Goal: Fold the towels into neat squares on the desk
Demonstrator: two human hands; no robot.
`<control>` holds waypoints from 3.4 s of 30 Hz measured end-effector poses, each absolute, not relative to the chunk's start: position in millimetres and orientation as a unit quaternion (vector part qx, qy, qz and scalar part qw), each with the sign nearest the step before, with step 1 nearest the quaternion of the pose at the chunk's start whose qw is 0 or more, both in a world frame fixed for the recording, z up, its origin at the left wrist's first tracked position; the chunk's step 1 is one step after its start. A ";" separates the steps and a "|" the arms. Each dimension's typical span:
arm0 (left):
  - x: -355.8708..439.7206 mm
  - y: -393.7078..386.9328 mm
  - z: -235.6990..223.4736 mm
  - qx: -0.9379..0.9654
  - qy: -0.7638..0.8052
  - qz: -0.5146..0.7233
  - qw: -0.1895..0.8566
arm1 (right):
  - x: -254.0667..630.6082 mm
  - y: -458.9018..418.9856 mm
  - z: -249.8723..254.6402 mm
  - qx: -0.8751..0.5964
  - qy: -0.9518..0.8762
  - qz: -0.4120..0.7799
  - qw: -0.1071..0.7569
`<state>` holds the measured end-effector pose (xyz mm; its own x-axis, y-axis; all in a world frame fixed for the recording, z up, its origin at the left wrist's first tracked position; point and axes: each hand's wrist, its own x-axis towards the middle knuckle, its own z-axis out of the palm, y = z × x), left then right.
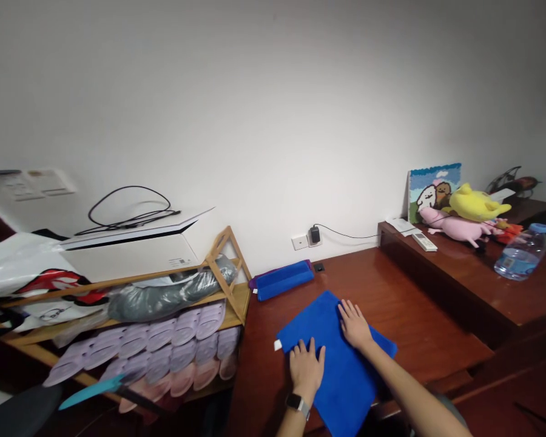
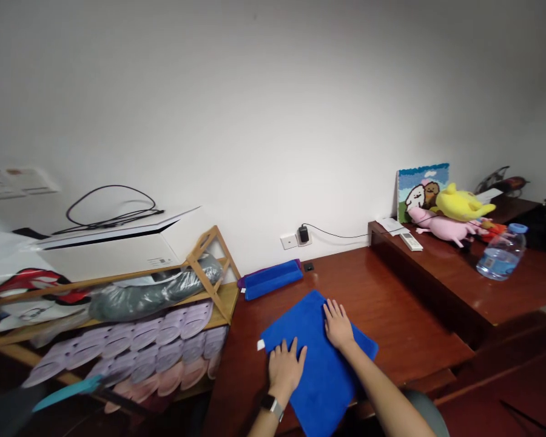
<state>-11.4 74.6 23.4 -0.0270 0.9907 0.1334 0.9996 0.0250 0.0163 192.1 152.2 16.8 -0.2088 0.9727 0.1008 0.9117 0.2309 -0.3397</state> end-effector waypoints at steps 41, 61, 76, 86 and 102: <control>31.8 174.4 -21.0 -0.820 -0.559 -0.120 -0.039 | 205.3 165.7 -10.4 -0.662 -0.734 0.122 0.085; -116.6 176.1 -17.0 -0.721 -0.687 -0.074 0.043 | 198.3 182.5 2.0 -0.681 -0.718 0.142 0.029; -15.8 172.3 -25.1 -0.807 -0.582 -0.093 -0.029 | 199.9 184.4 -24.1 -0.673 -0.724 0.122 0.090; -107.1 158.7 -16.7 -0.751 -0.658 -0.052 0.000 | 199.6 186.6 -28.3 -0.673 -0.724 0.124 0.083; -19.2 163.9 -15.3 -0.798 -0.592 -0.115 0.002 | 182.4 184.5 -16.9 -0.626 -0.764 0.123 0.094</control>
<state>-19.2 163.9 -15.3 0.2728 0.9439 0.1860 0.9447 -0.2994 0.1338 182.4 184.5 -16.9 -0.1980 0.9801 -0.0103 0.9340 0.1855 -0.3053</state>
